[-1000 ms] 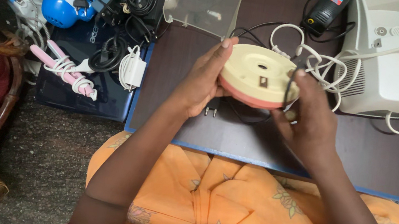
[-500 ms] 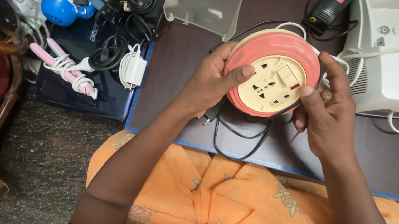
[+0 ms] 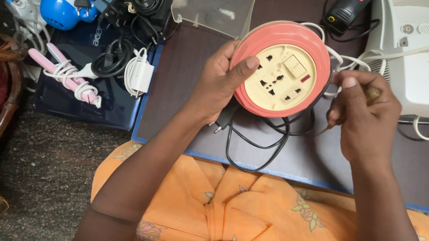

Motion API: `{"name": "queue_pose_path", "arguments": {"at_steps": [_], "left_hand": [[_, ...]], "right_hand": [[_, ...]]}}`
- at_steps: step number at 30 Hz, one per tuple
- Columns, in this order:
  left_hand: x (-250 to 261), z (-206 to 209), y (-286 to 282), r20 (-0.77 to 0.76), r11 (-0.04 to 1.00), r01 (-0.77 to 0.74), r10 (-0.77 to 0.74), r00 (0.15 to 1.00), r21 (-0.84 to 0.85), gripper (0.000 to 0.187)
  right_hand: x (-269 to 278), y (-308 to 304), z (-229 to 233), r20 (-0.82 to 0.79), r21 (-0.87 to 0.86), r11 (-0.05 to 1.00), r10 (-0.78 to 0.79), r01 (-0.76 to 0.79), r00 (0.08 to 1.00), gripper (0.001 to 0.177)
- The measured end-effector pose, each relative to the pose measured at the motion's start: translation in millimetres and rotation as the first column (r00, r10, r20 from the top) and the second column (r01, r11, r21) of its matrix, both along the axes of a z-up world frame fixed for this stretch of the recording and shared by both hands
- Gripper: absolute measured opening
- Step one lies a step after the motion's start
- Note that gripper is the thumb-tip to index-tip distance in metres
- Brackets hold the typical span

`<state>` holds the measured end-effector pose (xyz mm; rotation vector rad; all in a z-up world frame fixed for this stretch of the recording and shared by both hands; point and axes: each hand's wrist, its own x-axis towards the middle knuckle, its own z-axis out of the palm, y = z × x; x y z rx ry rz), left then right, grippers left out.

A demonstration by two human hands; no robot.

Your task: The person uses a screwdriver to tighten screws on the back of a circular electrical cable reel. They then wind the black power cord around the reel and place the reel on the table.

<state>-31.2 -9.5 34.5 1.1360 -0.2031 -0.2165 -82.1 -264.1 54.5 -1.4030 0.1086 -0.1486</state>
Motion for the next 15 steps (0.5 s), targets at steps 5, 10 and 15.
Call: {"name": "queue_pose_path", "arguments": {"at_steps": [5, 10, 15], "left_hand": [[1.3, -0.6, 0.0, -0.006, 1.000, -0.004, 0.004, 1.000, -0.009, 0.064], [0.9, 1.0, -0.8, 0.004, 1.000, -0.017, 0.017, 1.000, -0.008, 0.064], [-5.0, 9.3, -1.7, 0.136, 0.992, -0.065, 0.051, 0.989, 0.105, 0.058]], "right_hand": [[-6.1, -7.2, 16.6, 0.135, 0.064, 0.998, 0.014, -0.023, 0.991, 0.023], [-23.1, -18.9, 31.9, 0.258, 0.026, 0.999, 0.026, -0.034, 0.966, 0.019], [-36.3, -34.6, 34.7, 0.488, -0.622, 0.727, 0.069, 0.292, 0.870, 0.028]]}}
